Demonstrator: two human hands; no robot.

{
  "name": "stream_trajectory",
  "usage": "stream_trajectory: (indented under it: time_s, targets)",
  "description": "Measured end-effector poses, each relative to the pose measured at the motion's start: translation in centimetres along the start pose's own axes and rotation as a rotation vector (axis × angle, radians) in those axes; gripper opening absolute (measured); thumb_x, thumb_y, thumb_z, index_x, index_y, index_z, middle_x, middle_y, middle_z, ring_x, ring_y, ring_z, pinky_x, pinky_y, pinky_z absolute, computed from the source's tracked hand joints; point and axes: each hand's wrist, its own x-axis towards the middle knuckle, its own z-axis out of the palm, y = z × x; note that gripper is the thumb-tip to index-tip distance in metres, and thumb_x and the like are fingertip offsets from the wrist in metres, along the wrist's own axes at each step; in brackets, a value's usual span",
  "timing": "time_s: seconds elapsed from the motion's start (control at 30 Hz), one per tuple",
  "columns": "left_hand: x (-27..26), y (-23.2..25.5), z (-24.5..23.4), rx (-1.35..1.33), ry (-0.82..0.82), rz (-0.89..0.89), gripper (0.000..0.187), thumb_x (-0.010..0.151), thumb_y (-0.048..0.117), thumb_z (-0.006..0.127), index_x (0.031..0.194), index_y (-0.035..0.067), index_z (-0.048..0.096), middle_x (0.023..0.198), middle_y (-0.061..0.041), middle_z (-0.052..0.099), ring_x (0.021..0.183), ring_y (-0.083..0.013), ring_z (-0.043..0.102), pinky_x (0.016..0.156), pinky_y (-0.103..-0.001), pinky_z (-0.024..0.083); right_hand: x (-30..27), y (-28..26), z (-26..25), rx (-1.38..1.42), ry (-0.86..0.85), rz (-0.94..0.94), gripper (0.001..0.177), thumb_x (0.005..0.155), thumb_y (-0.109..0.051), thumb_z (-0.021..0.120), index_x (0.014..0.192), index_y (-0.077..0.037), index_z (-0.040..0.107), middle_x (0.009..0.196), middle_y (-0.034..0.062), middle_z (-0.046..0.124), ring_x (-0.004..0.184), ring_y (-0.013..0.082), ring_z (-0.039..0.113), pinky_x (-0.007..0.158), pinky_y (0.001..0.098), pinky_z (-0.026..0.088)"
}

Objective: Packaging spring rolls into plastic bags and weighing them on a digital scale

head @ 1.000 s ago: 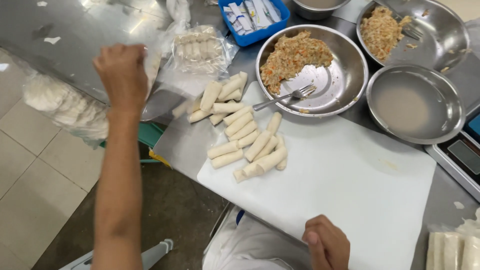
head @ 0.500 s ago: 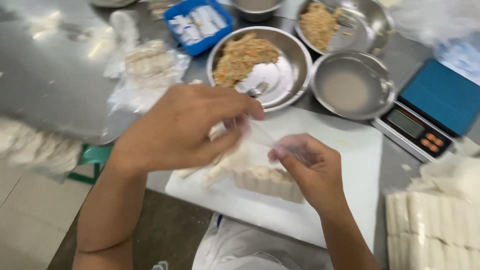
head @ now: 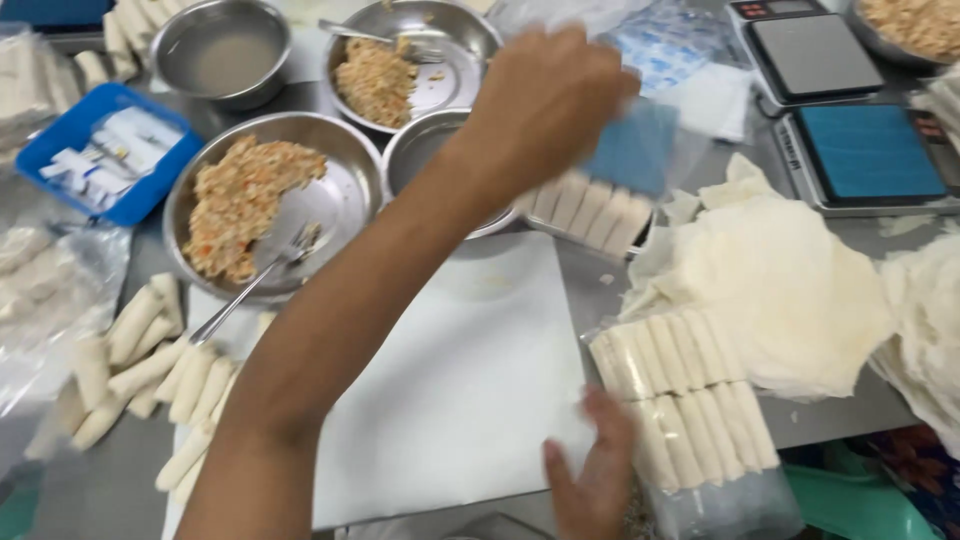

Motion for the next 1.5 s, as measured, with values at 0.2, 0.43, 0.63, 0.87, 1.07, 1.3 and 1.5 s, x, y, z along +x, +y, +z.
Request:
stream_trajectory:
  time_s: [0.2,0.43,0.63,0.87,1.07,1.3,1.5]
  targets:
    - [6.7,-4.1,11.8,0.352,0.604,0.177,0.025,0.067,0.0,0.079,0.074,0.022,0.071,0.082,0.007,0.066,0.08,-0.0259,0.062,0.063,-0.042,0.044,-3.2,1.2,-3.0,-0.238,-0.213,0.004,0.022,0.093,-0.027,0.065,0.102,-0.011,0.076,0.12,0.0087,0.072,0.11,0.0195,0.071,0.097,0.0311,0.053]
    - [-1.6,-2.0,20.4,0.32,0.465,0.04,0.021,0.077,0.01,0.077,0.089,0.022,0.066,0.082,0.004,0.062,0.079,-0.0238,0.054,0.069,-0.04,0.04,-4.7,2.7,-4.5,-0.272,-0.226,0.081,0.031,0.097,-0.035,0.058,0.102,-0.012,0.078,0.118,0.008,0.074,0.109,0.0199,0.073,0.095,0.0341,0.057]
    - [-5.4,-0.3,21.8,0.306,0.372,0.002,0.027,0.085,0.026,0.07,0.112,0.029,0.068,0.094,0.003,0.065,0.079,-0.0255,0.059,0.077,-0.047,0.045,-4.2,2.6,-3.8,-0.212,-0.334,-0.048,0.05,0.103,-0.048,0.045,0.107,-0.009,0.077,0.12,0.0102,0.072,0.111,0.0205,0.071,0.098,0.0325,0.053]
    - [-12.5,7.8,13.9,0.227,0.421,-0.256,0.029,0.096,0.021,0.064,0.124,0.023,0.072,0.117,0.001,0.074,0.102,-0.0262,0.069,0.098,-0.052,0.051,-3.9,6.7,-4.7,-0.175,-0.556,-0.182,0.048,0.105,-0.043,0.042,0.12,-0.007,0.069,0.128,0.0139,0.066,0.119,0.0222,0.065,0.108,0.0336,0.05]
    - [-29.7,8.5,1.6,0.056,0.261,-0.47,0.027,0.102,0.031,0.064,0.118,0.013,0.075,0.108,-0.001,0.078,0.094,-0.0265,0.069,0.09,-0.044,0.05,-1.9,0.2,1.4,-0.197,-0.618,-0.025,0.026,0.101,-0.021,0.055,0.112,-0.004,0.071,0.113,0.0106,0.072,0.11,0.0223,0.068,0.1,0.0312,0.051]
    - [-44.1,3.2,-9.1,0.241,0.004,-1.059,0.025,0.096,0.019,0.064,0.118,0.008,0.07,0.114,-0.013,0.07,0.105,-0.035,0.062,0.082,-0.047,0.054,-0.9,-1.6,11.3,-0.185,-1.006,-0.485,0.019,0.096,-0.012,0.066,0.113,-0.008,0.074,0.112,0.0047,0.075,0.101,0.0204,0.07,0.093,0.0338,0.056]
    - [-44.7,0.8,-9.6,-0.267,-0.284,-1.342,0.089,0.084,0.033,0.082,0.15,0.004,0.03,0.151,-0.016,0.031,0.126,-0.0368,0.053,0.101,-0.051,0.047,-1.1,-2.2,19.7,-0.233,-1.17,-0.886,0.061,0.082,0.017,0.042,0.14,0.001,0.053,0.149,0.021,0.052,0.139,0.0413,0.05,0.11,0.0498,0.044]
